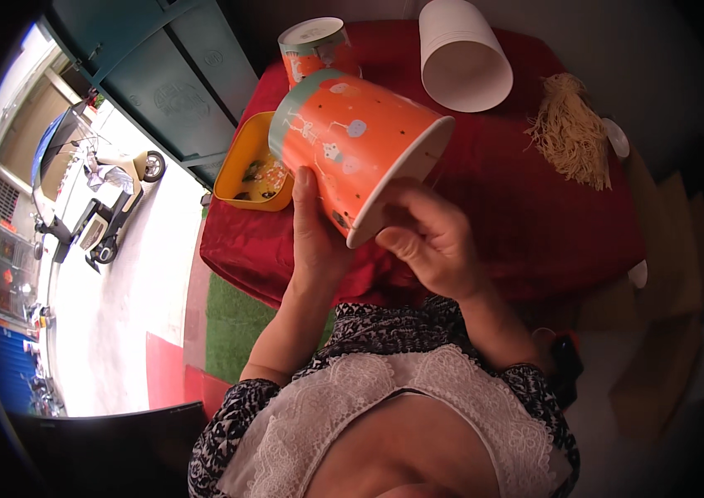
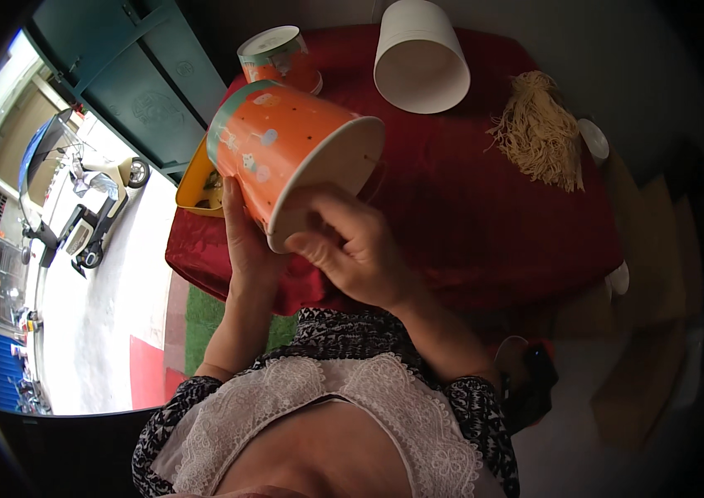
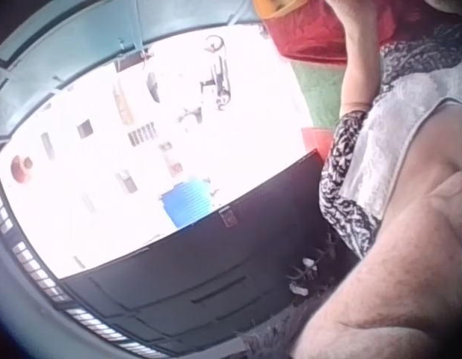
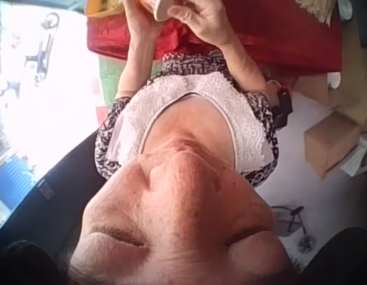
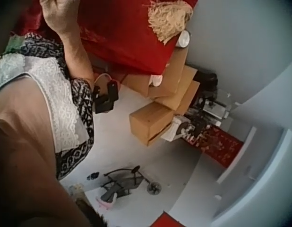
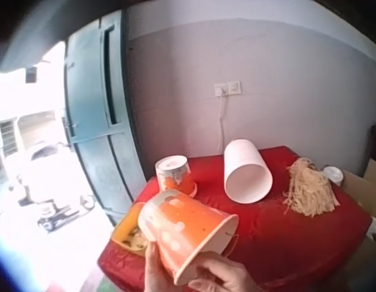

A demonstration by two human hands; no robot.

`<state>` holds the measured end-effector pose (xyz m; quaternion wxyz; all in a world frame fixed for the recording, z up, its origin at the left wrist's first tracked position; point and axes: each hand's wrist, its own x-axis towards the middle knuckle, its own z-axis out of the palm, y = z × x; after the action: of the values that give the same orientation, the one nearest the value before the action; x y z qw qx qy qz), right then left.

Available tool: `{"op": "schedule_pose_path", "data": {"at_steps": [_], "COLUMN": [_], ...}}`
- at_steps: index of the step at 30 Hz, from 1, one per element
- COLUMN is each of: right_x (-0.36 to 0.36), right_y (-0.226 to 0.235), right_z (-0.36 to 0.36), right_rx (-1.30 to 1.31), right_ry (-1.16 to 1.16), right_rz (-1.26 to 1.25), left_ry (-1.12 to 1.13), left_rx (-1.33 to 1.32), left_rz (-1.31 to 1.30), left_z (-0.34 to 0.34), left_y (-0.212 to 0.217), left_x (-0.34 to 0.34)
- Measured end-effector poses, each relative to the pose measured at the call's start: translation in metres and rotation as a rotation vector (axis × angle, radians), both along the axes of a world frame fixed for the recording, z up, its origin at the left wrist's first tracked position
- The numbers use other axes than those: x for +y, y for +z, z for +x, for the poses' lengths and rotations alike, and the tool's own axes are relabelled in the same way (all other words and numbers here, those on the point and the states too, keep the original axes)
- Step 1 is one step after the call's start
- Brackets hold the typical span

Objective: Threading a string handle through holes in a paper bucket.

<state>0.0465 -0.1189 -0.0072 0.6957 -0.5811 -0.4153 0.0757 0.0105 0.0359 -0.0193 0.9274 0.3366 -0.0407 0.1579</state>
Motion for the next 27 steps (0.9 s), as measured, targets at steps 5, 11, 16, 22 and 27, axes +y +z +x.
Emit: {"op": "schedule_pose_path", "data": {"at_steps": [5, 11, 16, 22, 27], "right_x": [0.015, 0.016, 0.018, 0.028, 0.003], "right_y": [0.000, -0.002, -0.002, -0.009, -0.017], "right_z": [-0.004, -0.002, -0.010, 0.001, 0.016], "right_rx": [-0.102, -0.207, -0.376, -0.545, -0.458], "right_ry": [-0.095, -0.138, -0.366, -0.364, -0.417], "right_rz": [0.152, 0.203, 0.130, 0.211, 0.021], "left_ry": [0.047, 0.170, 0.434, 0.547, 0.702], "left_rx": [-0.013, -0.053, -0.056, -0.129, -0.221], "left_rz": [0.074, 0.092, 0.292, 0.346, 0.547], "left_z": [0.000, 0.008, 0.004, -0.006, -0.001], "left_y": [-0.001, -0.013, -0.018, -0.002, 0.034], "left_x": [-0.006, 0.000, 0.011, 0.028, 0.091]}}
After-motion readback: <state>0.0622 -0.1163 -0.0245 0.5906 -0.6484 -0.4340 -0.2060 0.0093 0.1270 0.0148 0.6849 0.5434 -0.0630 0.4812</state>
